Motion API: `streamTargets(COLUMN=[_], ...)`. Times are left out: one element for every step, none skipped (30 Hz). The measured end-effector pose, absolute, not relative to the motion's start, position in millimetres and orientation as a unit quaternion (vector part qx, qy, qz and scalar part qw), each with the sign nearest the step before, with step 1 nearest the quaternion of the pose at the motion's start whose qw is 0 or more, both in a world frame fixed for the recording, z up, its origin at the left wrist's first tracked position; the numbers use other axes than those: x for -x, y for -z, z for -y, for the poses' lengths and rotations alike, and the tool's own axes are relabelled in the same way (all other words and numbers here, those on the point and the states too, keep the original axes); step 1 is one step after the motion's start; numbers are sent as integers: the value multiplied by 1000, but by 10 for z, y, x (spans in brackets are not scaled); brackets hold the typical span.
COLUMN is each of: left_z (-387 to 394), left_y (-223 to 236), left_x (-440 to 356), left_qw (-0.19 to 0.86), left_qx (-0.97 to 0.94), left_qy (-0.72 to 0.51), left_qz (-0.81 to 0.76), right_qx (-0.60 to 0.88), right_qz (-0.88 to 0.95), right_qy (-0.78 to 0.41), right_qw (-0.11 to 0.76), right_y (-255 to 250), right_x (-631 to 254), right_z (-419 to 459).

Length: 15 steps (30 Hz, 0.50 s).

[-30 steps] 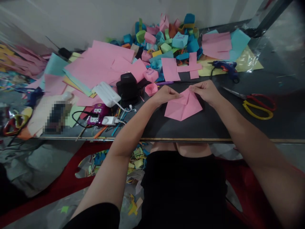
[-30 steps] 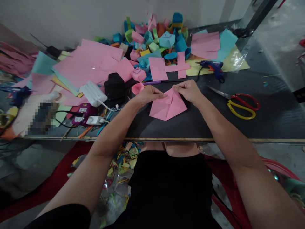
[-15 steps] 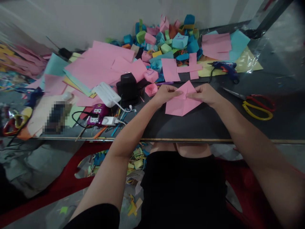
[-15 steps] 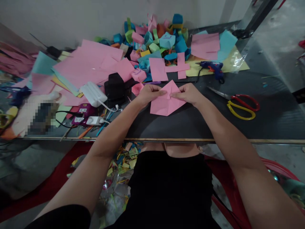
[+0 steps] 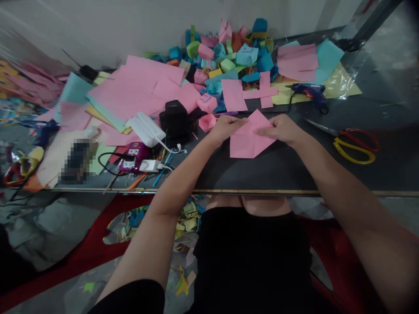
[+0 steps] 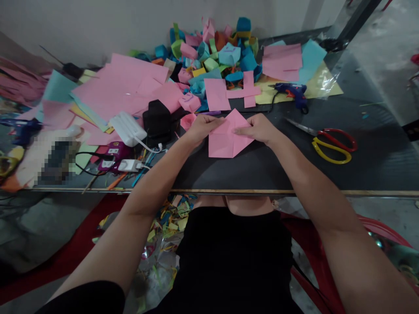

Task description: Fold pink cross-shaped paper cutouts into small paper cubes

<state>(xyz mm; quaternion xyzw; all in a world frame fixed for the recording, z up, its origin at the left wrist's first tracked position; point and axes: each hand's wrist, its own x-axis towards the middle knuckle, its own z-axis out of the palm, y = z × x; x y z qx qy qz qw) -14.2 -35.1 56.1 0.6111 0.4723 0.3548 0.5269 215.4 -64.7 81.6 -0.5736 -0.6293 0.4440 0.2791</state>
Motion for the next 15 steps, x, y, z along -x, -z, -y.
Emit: streamTargets(left_z=[336, 324, 315, 310, 307, 307, 308, 310, 312, 315, 318, 320, 320, 318, 313], left_y=[-571, -585, -600, -615, -627, -635, -640, -641, -640, -639, -639, -641, -645, -652, -660], left_x=[173, 205, 236, 263, 283, 297, 303, 304, 299, 293, 287, 282, 282, 287, 298], left_qw=[536, 546, 556, 563, 569, 572, 575, 577, 580, 583, 586, 588, 589, 587, 583], left_qx=[-616, -621, -627, -630, -632, -632, -631, -630, -629, -628, -627, -628, -629, -633, -637], left_qy=[-342, -325, -306, -290, -278, -269, -263, -258, -253, -249, -244, -240, -235, -231, -226], left_qz=[-466, -459, -453, -449, -448, -448, -449, -451, -451, -452, -451, -450, -449, -449, -451], right_qx=[574, 575, 576, 577, 578, 580, 581, 584, 586, 588, 589, 588, 587, 584, 581], right_qz=[631, 631, 630, 627, 625, 623, 623, 623, 625, 627, 628, 629, 630, 632, 633], right_qy=[-440, -438, -438, -440, -443, -444, -445, -445, -442, -439, -436, -434, -432, -432, -434], right_qw=[279, 280, 282, 283, 282, 280, 275, 270, 266, 264, 264, 266, 269, 271, 271], right_y=[-820, -824, -829, -835, -842, -848, -853, -855, -856, -854, -849, -842, -833, -824, -816], right_x=[-2159, -2164, -2169, -2174, -2178, -2183, -2189, -2196, -2204, -2214, -2224, -2234, -2243, -2251, -2257], right_z=[640, 633, 626, 620, 615, 612, 610, 608, 606, 604, 601, 598, 594, 591, 587])
